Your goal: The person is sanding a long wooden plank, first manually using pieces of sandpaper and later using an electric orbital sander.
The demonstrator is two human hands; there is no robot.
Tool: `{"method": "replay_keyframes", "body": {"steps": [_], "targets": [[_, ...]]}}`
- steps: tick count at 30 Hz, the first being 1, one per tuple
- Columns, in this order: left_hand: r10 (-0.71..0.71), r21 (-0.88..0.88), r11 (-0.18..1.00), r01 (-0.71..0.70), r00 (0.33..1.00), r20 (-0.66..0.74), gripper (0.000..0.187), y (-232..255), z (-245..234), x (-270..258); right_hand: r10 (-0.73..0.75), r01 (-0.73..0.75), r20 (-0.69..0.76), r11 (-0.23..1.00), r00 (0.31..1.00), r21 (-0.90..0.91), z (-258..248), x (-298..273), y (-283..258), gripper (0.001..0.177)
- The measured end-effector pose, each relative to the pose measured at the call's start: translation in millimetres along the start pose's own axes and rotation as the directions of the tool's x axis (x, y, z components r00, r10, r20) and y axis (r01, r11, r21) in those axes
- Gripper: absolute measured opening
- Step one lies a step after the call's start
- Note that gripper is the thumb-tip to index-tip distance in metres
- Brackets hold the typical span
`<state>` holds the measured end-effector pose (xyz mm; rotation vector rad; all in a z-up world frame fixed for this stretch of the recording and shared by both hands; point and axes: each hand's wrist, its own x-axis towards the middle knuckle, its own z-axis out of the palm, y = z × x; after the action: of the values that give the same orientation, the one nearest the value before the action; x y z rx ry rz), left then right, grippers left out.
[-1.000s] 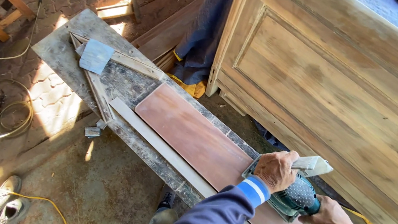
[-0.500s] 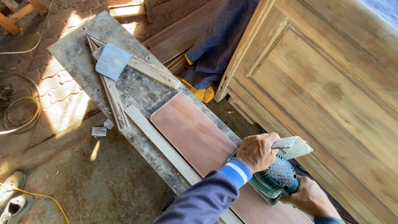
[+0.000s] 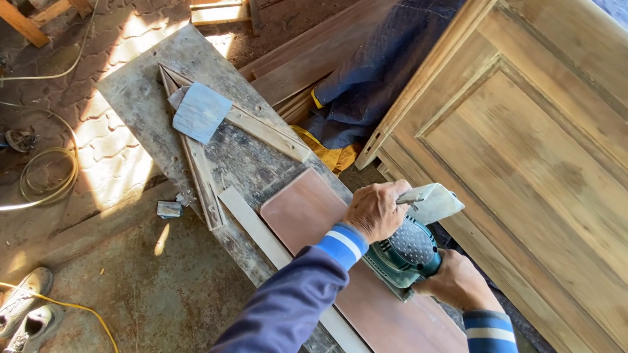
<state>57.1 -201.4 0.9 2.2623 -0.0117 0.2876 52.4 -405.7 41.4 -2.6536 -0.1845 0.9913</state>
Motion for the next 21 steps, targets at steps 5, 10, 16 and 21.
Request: {"method": "replay_keyframes", "body": {"steps": [5, 10, 16, 21], "targets": [[-0.008, 0.021, 1.000, 0.008, 1.000, 0.010, 0.021, -32.2, -28.3, 20.6, 0.013, -0.012, 0.053, 1.000, 0.999, -0.021, -8.0, 15.4, -50.9, 0.053], [-0.045, 0.033, 0.998, 0.044, 0.999, 0.017, 0.020, -58.6, -53.6, 38.5, -0.003, 0.005, 0.062, 1.000, 0.998, -0.027, -10.2, 35.2, -88.8, 0.051], [-0.046, 0.037, 0.998, 0.047, 0.999, -0.029, 0.018, -85.0, -80.1, 55.0, -0.032, 0.035, 0.072, 0.998, 0.997, -0.045, -12.1, 57.6, -123.0, 0.049], [-0.047, 0.023, 0.999, 0.048, 0.998, -0.040, 0.017, -98.9, -95.8, 65.3, -0.069, 0.071, 0.063, 0.997, 0.996, -0.015, -13.0, 71.8, -141.4, 0.048]]}}
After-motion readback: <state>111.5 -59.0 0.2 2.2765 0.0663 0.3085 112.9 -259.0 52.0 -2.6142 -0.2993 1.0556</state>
